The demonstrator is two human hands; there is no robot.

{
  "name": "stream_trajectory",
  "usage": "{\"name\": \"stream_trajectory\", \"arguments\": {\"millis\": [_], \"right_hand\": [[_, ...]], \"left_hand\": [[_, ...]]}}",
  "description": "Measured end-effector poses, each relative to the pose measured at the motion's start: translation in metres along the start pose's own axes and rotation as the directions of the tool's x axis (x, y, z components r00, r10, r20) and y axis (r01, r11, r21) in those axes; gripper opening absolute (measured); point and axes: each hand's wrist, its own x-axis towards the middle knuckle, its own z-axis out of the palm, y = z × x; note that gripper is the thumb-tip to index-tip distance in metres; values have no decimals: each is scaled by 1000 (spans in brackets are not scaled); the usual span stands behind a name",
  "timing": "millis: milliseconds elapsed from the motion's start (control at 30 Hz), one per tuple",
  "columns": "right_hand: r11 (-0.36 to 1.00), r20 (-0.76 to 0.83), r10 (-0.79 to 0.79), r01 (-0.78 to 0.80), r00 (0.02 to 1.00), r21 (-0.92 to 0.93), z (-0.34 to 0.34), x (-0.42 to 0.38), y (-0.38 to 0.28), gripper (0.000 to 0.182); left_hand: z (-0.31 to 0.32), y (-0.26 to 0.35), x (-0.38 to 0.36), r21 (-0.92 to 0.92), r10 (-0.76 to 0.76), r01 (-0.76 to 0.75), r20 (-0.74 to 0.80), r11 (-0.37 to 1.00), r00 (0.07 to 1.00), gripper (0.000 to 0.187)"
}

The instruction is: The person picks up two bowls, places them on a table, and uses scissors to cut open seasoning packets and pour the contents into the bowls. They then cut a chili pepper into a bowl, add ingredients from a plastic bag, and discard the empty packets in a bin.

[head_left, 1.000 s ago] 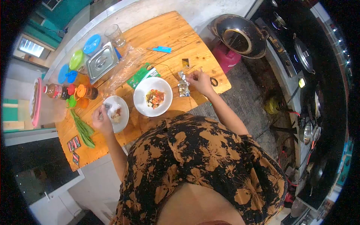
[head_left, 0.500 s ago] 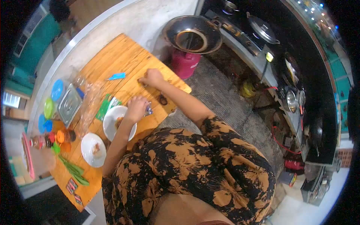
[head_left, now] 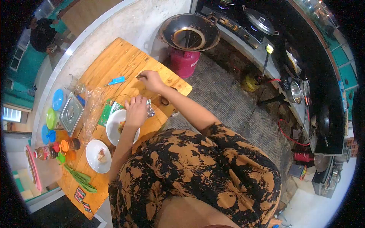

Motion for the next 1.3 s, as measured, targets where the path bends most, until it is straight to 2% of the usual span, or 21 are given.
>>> {"name": "stream_trajectory", "arguments": {"millis": [67, 133, 167, 233, 267, 333, 433, 467, 500, 567, 633, 733, 800, 867, 900, 967, 1100, 1167, 1200, 1267, 1300], "right_hand": [[999, -4, -50, 50, 999, 21, -22, -17, -19, 13], [995, 96, -97, 96, 991, 18, -36, -41, -39, 12], [995, 97, -97, 96, 990, 20, -33, -54, -42, 12], [940, 311, -304, 337, 901, -57, -24, -80, -50, 8], [929, 449, -325, 369, 832, -12, -24, -88, -59, 6], [883, 410, -432, 469, 803, 11, -19, -103, -72, 6], [833, 454, -518, 549, 725, 75, -26, -109, -87, 11], [831, 456, -523, 551, 720, 82, -28, -110, -92, 11], [849, 517, -496, 514, 698, 120, -31, -112, -98, 14], [864, 577, -473, 478, 666, 158, -31, -110, -100, 17], [921, 632, -356, 143, 689, 362, -27, -109, -104, 22], [914, 598, -238, -32, 765, 405, -10, -116, -107, 23], [882, 550, -198, -97, 812, 461, -10, -122, -124, 21], [895, 415, -358, 180, 836, 409, -6, -123, -132, 21], [894, 414, -358, 180, 837, 410, 0, -123, -129, 21], [825, 446, -262, -42, 856, 564, 8, -119, -123, 19], [911, 450, -333, 158, 829, 382, 9, -120, -134, 18], [751, 424, -268, -88, 865, 655, 16, -120, -131, 19], [748, 427, -274, -89, 861, 658, 16, -118, -131, 19], [815, 357, -400, 149, 844, 560, 12, -119, -131, 17], [861, 421, -388, 160, 820, 483, 12, -120, -130, 19]], "left_hand": [[-13, -6, -6, -73, -19, 20, 11, 997, 1000, 19], [-19, -18, -16, -448, -98, 59, -65, 892, 993, 19], [-28, -18, -23, -448, -100, 61, -63, 892, 993, 19], [-49, -16, -39, -763, -177, 51, -84, 644, 981, 22], [-52, -17, -47, -762, -181, 54, -83, 645, 980, 22], [-56, -21, -61, -673, -114, 181, 143, 717, 983, 26], [-48, -30, -84, -777, -54, 143, 140, 613, 989, 26], [-50, -32, -89, -830, 7, 136, 166, 542, 986, 25], [-54, -35, -94, -912, 41, 315, 336, 262, 941, 24], [-52, -27, -100, -947, -16, 245, 247, 207, 969, 23], [-47, -31, -114, -979, -79, 153, 144, 131, 986, 25], [-45, -33, -118, -969, -217, 33, -21, 243, 976, 27], [-44, -39, -120, -967, -300, 71, -6, 246, 954, 28], [-37, -45, -125, -918, -282, 0, -121, 396, 952, 30], [-38, -44, -130, -902, -261, -5, -131, 433, 956, 32], [-54, -35, -130, -891, -275, -38, -180, 453, 944, 33], [-49, -47, -132, -851, -294, 11, -170, 525, 941, 30], [-62, -41, -139, -874, -268, -14, -164, 486, 949, 28], [-64, -42, -138, -872, -275, -10, -165, 490, 947, 28], [-64, -46, -135, -854, -230, 14, -124, 519, 965, 28], [-63, -47, -128, -861, -201, -55, -179, 506, 963, 28]]}}
